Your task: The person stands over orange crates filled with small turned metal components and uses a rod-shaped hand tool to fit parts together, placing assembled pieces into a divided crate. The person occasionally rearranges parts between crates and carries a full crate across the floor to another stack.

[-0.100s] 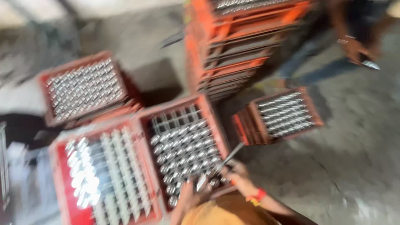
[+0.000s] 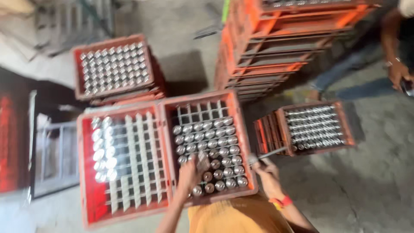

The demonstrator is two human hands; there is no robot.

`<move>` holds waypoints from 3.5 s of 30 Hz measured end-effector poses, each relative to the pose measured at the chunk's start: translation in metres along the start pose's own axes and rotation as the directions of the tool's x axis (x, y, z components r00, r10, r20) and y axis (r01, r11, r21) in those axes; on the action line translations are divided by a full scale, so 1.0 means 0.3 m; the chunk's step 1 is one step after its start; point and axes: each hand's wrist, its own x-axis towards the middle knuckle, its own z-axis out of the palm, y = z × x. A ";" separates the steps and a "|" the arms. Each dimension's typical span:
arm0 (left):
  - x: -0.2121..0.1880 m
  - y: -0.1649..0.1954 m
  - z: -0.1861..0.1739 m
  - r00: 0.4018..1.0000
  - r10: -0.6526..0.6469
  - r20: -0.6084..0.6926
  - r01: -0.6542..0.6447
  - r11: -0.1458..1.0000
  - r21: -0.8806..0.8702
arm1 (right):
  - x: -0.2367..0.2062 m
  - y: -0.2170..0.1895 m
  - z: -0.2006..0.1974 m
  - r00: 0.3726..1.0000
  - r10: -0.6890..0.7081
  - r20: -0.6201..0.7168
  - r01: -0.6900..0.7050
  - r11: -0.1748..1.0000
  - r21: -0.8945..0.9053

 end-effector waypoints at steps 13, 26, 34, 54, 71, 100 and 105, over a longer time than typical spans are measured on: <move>0.223 -0.275 -0.193 0.888 0.047 -0.458 -0.107 0.988 -0.107 | -0.124 0.091 0.114 0.998 0.069 0.014 -0.065 0.977 -0.204; -0.300 -1.045 -0.317 0.621 -0.146 -0.770 0.346 0.933 0.102 | -0.221 0.158 0.313 0.991 0.113 0.075 -0.106 0.990 -0.090; -0.415 -0.895 -0.457 0.659 -0.019 -0.752 0.048 0.999 0.017 | -0.212 0.176 0.348 0.975 0.152 0.165 -0.119 0.974 -0.193; -0.476 0.057 -0.217 0.949 -0.229 0.215 0.309 0.554 -0.773 | -0.271 -0.182 0.501 0.784 -0.028 0.620 0.088 0.994 -0.066; -0.280 0.138 0.049 0.865 -0.031 0.500 0.329 0.789 -0.519 | -0.161 -0.115 0.164 0.783 -0.028 0.622 0.149 0.978 -0.144; -0.261 -0.865 -0.305 0.557 -0.131 -0.820 0.355 0.930 0.093 | -0.177 0.080 0.191 0.999 0.040 0.021 -0.037 0.990 -0.139; -0.261 -1.037 -0.411 0.624 -0.244 -0.742 0.445 0.892 0.081 | -0.176 0.097 0.345 0.993 0.044 0.109 -0.032 0.993 -0.114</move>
